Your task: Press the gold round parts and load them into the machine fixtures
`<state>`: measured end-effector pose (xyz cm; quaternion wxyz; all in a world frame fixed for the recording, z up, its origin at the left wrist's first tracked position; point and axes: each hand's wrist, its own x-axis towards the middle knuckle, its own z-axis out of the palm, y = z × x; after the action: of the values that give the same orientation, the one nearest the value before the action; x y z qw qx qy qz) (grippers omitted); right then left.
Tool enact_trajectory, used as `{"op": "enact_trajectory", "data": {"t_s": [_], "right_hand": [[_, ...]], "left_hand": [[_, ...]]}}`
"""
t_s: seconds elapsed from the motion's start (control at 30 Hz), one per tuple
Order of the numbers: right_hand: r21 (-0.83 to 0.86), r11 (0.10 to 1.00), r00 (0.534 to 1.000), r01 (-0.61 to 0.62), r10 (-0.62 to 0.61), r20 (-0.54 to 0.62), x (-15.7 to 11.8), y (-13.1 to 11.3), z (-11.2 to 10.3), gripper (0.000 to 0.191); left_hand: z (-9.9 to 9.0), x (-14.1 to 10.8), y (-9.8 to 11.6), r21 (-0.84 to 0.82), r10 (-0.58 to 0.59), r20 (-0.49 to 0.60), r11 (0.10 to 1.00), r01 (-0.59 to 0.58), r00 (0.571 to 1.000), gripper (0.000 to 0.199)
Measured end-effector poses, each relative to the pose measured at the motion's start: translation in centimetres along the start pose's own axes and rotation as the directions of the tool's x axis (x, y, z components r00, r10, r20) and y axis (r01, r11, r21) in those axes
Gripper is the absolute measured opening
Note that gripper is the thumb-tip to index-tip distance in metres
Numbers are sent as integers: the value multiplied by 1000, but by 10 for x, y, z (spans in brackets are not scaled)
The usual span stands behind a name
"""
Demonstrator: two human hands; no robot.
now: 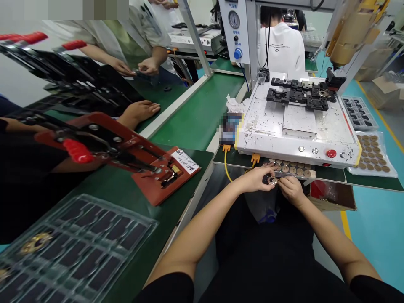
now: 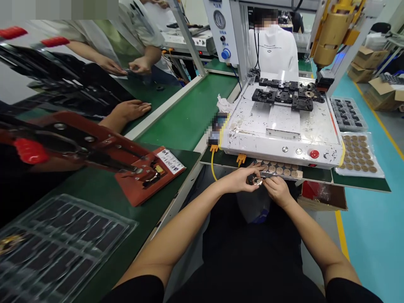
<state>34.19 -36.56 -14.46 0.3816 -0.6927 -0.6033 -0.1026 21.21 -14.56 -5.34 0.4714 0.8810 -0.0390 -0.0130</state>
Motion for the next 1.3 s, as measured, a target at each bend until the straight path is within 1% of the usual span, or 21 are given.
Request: {"op": "enact_trajectory", "data": {"t_s": [0.1, 0.2, 0.27, 0.33, 0.4, 0.47, 0.5, 0.53, 0.57, 0.6, 0.63, 0.67, 0.7, 0.73, 0.8, 0.9, 1.0, 1.1, 1.17, 1.23, 1.3], "right_hand": [[71, 996, 999, -47, 47, 1, -13, -15, -15, 16], [128, 974, 978, -190, 198, -57, -20, -31, -36, 14], [171, 934, 935, -314, 336, -115, -19, -39, -52, 16], [214, 885, 882, -413, 448, -149, -12, -44, -67, 18], [284, 823, 829, -492, 543, -137, -2, -49, -81, 21], [412, 713, 757, -568, 649, -79, 9, -55, -92, 26], [485, 639, 714, -598, 699, -41, 14, -58, -96, 29], [553, 561, 672, -616, 741, -4, 19, -62, -99, 32], [607, 493, 638, -623, 770, 29, 23, -66, -101, 33], [643, 445, 617, -624, 785, 54, 26, -70, -102, 34], [669, 406, 604, -623, 793, 81, 29, -73, -103, 35], [688, 371, 596, -624, 795, 112, 32, -76, -103, 35], [700, 342, 594, -627, 792, 145, 34, -78, -104, 35], [706, 320, 595, -632, 784, 176, 36, -79, -103, 35], [709, 299, 601, -639, 769, 217, 39, -82, -103, 34], [703, 298, 612, -645, 753, 242, 42, -85, -105, 32], [720, 247, 612, -648, 732, 300, 41, -89, -108, 30], [742, 143, 592, -655, 707, 386, 40, -92, -112, 32], [740, 91, 575, -667, 695, 432, 39, -95, -114, 35], [725, 76, 566, -685, 682, 463, 39, -96, -117, 36], [699, 106, 571, -708, 668, 477, 38, -97, -118, 36]], "left_hand": [[9, 1, 3, 35, 0, -60, 999, 2, 998, 26], [28, 3, 7, 121, 17, -182, 993, 5, 983, 28], [39, 7, 11, 206, 22, -247, 978, 31, 969, 28], [46, 10, 18, 271, 20, -296, 960, 63, 955, 28], [48, 11, 27, 261, 26, -334, 963, 66, 942, 27], [47, 8, 37, 126, 4, -368, 991, 45, 930, 29], [46, 4, 42, -1, -34, -373, 999, 37, 927, 30], [45, 0, 47, -165, -90, -366, 986, 31, 926, 32], [45, -5, 51, -351, -157, -341, 936, 30, 927, 36], [45, -10, 56, -531, -224, -301, 847, 32, 927, 40], [45, -15, 60, -682, -279, -252, 731, 34, 927, 44], [44, -19, 65, -791, -319, -207, 610, 33, 925, 48], [44, -23, 68, -862, -349, -171, 505, 31, 921, 51], [44, -27, 72, -905, -373, -145, 423, 29, 916, 54], [43, -33, 78, -948, -410, -109, 317, 30, 905, 59], [41, -39, 85, -974, -438, -78, 225, 25, 896, 59], [39, -44, 89, -982, -440, -86, 189, -1, 894, 54], [39, -49, 93, -980, -424, -109, 199, -25, 899, 51], [39, -51, 94, -975, -403, -124, 221, -35, 907, 50], [39, -53, 95, -968, -387, -135, 248, -38, 912, 52], [40, -55, 95, -962, -378, -136, 271, -32, 916, 53]]}}
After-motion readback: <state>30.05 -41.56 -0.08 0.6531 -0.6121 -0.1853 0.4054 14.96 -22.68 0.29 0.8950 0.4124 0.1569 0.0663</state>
